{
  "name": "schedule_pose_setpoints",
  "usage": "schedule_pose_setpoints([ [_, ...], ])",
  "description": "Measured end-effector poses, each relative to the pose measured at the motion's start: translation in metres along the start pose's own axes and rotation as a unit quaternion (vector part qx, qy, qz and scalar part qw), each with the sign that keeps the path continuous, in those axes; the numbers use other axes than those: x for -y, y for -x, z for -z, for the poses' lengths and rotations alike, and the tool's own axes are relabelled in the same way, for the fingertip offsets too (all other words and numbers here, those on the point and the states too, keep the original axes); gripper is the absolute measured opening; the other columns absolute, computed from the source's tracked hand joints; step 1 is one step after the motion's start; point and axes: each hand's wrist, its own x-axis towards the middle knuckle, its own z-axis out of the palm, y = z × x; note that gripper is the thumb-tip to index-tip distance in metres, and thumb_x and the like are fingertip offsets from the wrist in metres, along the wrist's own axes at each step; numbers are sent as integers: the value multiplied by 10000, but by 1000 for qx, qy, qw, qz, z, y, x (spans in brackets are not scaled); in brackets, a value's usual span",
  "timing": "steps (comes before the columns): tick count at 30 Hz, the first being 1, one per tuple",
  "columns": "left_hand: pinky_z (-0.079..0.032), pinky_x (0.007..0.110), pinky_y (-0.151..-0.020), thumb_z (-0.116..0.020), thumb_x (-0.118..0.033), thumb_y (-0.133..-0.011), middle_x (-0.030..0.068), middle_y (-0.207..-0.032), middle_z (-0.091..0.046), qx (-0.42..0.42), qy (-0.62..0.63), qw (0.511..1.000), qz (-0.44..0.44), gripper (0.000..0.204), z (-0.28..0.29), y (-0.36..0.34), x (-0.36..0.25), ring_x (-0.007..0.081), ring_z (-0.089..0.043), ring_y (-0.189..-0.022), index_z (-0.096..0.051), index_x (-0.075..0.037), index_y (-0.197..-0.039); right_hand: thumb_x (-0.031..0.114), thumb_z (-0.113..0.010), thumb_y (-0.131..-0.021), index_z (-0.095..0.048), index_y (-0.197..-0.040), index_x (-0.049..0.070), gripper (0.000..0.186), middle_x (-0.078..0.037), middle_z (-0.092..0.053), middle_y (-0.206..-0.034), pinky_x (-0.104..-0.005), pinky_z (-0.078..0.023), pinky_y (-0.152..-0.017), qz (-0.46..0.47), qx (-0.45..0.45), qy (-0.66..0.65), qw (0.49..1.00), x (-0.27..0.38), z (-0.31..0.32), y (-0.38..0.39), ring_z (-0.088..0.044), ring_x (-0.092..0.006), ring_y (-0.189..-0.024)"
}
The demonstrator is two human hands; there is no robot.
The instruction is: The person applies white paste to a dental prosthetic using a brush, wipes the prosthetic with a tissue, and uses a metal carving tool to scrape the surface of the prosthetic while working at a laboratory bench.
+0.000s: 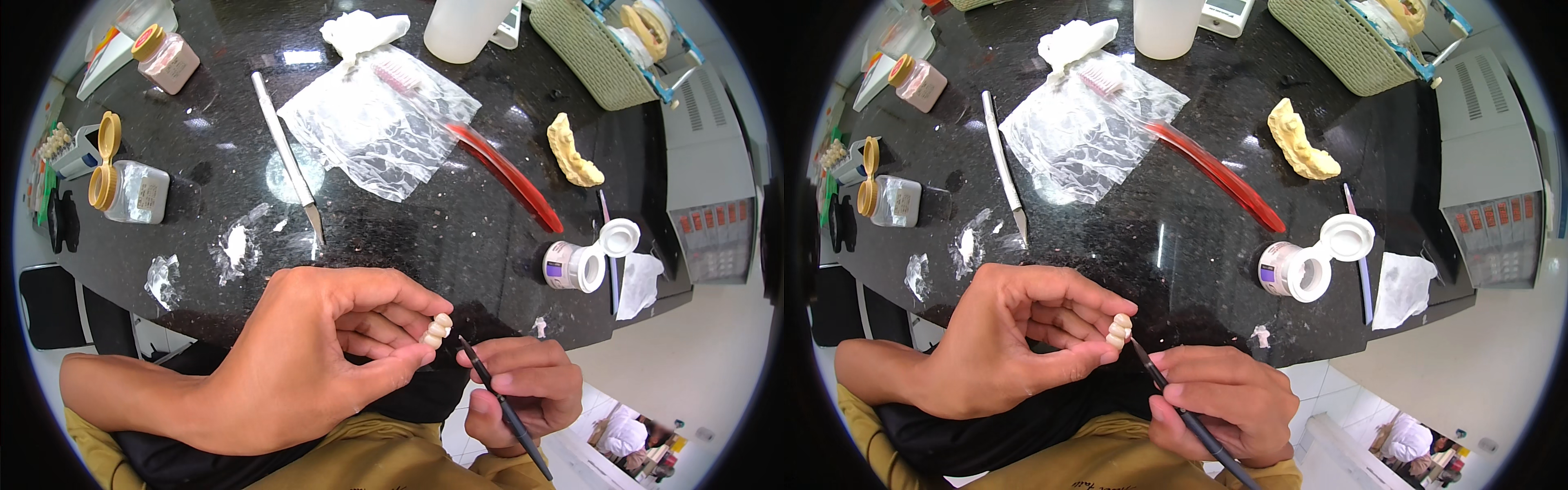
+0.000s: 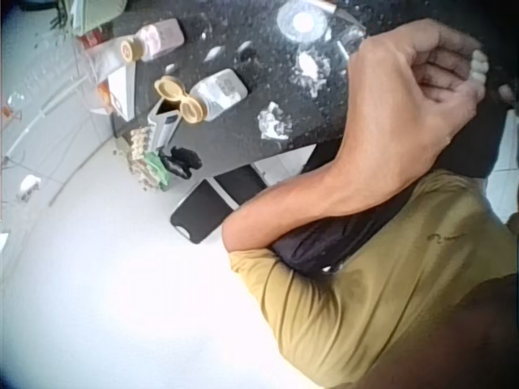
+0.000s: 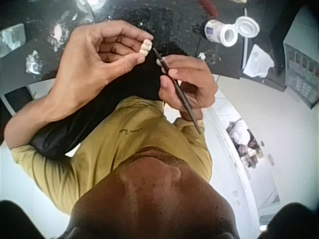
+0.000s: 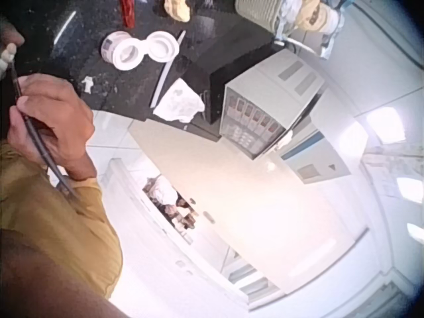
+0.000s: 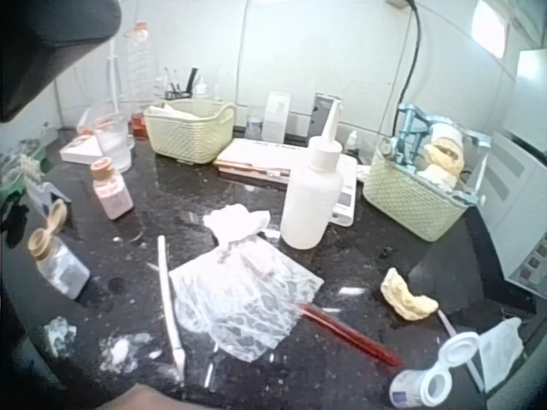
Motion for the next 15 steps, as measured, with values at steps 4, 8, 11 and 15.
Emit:
schedule_pose_setpoints([
  [4,-568,235,-876,-733,-10,-900,79,-1040,-737,-2,-1,1000,5,336,1,1,-2,113,-712,-965,-667,10,-1229,-51,-830,-709,-700,-967,50,306,-149,-667,-906,-306,-633,-673,-2,3,15,1000,4,6,0,-735,-263,-788],
  [8,-570,239,-880,-726,-7,-904,80,-1047,-738,-1,-3,1000,9,355,1,1,0,108,-708,-972,-666,8,-1254,12,-832,-775,-750,-967,68,216,-148,-663,-910,-248,-578,-608,-9,-40,45,998,11,21,6,-702,-212,-738],
  [11,-572,242,-880,-714,1,-907,82,-1051,-737,3,-14,1000,5,360,0,2,-1,108,-705,-976,-669,4,-1264,280,-768,-904,-728,-967,49,243,-141,-655,-839,-276,-553,-591,-4,-81,139,987,11,37,7,-687,-217,-690],
  [15,-571,239,-863,-692,18,-909,87,-1051,-724,-2,-61,998,-14,342,-4,4,-2,107,-698,-955,-684,0,-1250,238,-691,-946,-667,-995,-30,273,-170,-623,-886,-270,-549,-584,6,-103,155,983,-2,61,12,-667,-195,-671],
])
